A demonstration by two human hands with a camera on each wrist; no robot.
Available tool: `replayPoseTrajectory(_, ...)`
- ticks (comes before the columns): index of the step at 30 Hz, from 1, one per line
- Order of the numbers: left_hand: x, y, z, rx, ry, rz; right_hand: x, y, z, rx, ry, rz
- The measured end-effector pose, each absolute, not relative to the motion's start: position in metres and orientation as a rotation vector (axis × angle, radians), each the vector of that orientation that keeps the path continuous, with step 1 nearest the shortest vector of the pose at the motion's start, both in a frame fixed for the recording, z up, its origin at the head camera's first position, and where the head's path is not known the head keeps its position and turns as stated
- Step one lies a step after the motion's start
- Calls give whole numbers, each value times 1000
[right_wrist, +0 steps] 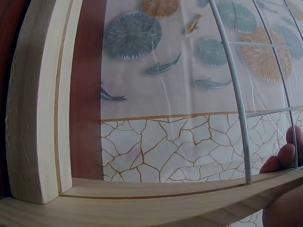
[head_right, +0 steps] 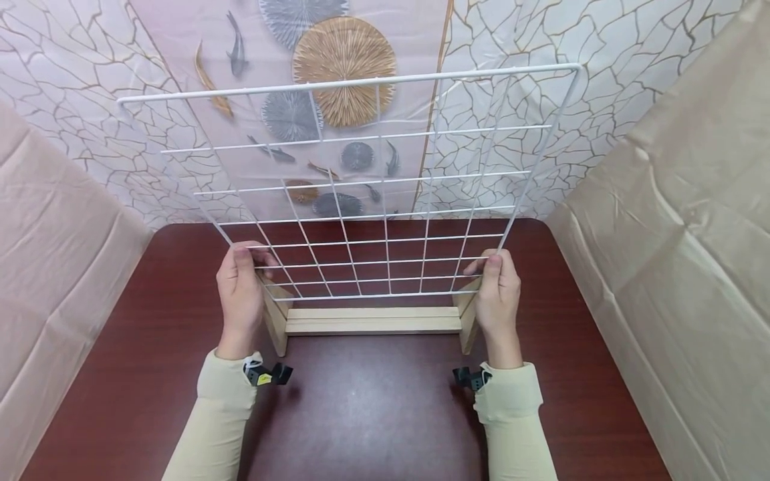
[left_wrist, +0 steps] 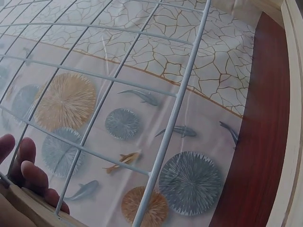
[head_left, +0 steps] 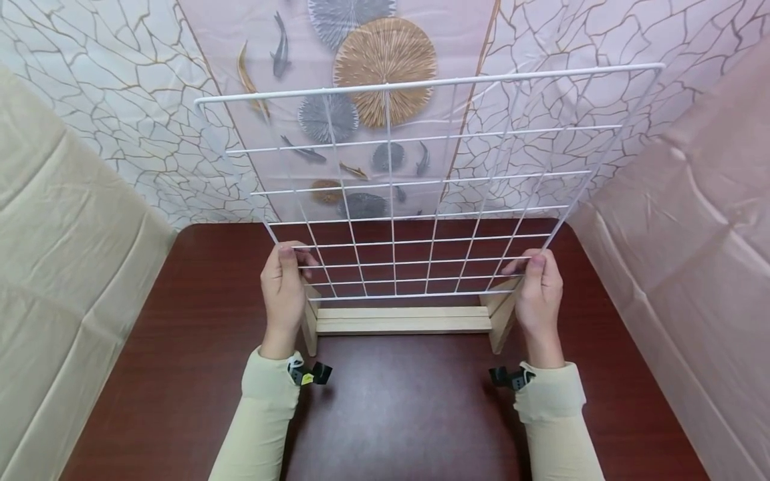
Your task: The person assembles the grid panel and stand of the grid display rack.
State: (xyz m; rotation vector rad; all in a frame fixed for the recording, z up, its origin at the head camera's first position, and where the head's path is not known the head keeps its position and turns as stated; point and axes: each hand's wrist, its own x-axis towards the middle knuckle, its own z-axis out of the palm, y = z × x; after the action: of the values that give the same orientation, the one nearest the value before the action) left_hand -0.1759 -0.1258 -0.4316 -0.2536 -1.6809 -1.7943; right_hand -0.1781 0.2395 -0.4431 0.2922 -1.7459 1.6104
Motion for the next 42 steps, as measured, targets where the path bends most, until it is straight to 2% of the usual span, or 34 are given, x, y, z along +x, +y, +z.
replayPoseTrajectory(25, -173, -128, -438, -247, -1714, -1774, -176, 245, -456, 340, -1719, 1668)
replayPoseTrajectory(31, -173, -127, -438, -249, -1722, -1745, -174, 247, -446, 412, -1657, 1791)
replayPoseTrajectory(36, -175, -128, -438, -246, -1714, -1730, -178, 242, -435, 346, -1646, 1717)
replayPoseTrajectory(42, -175, -129, -438, -260, -1703, -1738, -182, 242, -437, 381, -1590, 1738)
